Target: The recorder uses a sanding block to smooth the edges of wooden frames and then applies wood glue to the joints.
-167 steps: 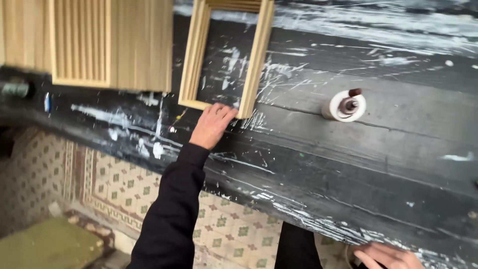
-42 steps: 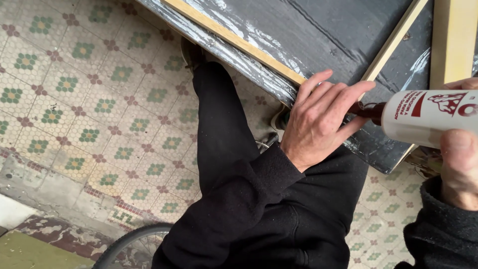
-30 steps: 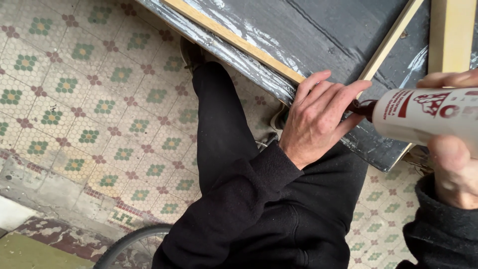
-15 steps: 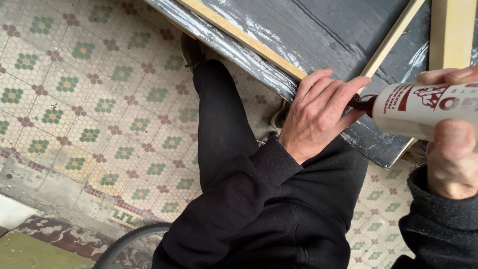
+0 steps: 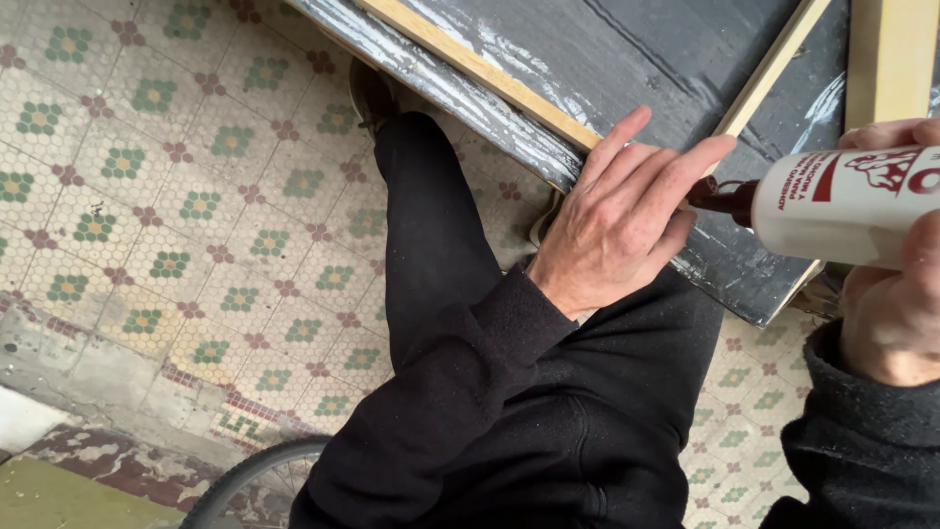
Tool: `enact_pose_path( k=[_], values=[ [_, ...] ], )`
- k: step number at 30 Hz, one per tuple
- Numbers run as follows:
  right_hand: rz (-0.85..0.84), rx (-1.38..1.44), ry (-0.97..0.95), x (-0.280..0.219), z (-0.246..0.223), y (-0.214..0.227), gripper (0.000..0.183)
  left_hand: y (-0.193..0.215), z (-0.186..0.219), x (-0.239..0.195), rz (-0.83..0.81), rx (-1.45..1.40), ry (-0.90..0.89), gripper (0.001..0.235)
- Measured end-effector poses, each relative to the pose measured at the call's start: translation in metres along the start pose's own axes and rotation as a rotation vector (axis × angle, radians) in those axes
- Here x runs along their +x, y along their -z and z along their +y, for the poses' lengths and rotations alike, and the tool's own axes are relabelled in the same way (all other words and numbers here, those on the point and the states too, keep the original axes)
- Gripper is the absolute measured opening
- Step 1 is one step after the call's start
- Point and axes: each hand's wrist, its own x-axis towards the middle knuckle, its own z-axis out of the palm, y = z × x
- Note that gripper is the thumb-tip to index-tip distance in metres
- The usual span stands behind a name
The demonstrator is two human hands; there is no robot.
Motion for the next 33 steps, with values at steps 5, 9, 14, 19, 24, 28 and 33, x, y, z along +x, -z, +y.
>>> enact_pose_path(
  k=[5,9,14,19,24,28,33],
  values=[
    [-0.002,0.047,-0.021,0.000,0.005,-0.001,0.071,0.001,0.001,-0.001,0.015,-0.019,0.003,0.074],
    [-0.014,0.071,-0.010,-0.001,0.005,0.000,0.069,0.001,0.001,0.001,0.018,-0.012,0.002,0.073],
    [0.002,0.077,-0.025,0.003,-0.012,-0.008,0.068,0.003,0.002,0.001,0.015,-0.019,-0.003,0.074],
    [-0.095,0.127,-0.049,0.007,-0.031,-0.005,0.064,0.004,0.000,0.001,-0.002,-0.015,-0.005,0.073],
    [-0.165,0.122,-0.027,0.013,-0.046,-0.014,0.069,0.006,-0.007,0.000,-0.020,0.062,-0.051,0.072],
    [-0.163,0.126,-0.013,0.013,-0.041,-0.012,0.066,0.008,-0.007,-0.001,-0.016,0.076,-0.053,0.072],
    [-0.157,0.141,0.004,0.010,-0.029,-0.009,0.063,0.005,-0.010,-0.005,-0.040,0.068,-0.034,0.071]
  ],
)
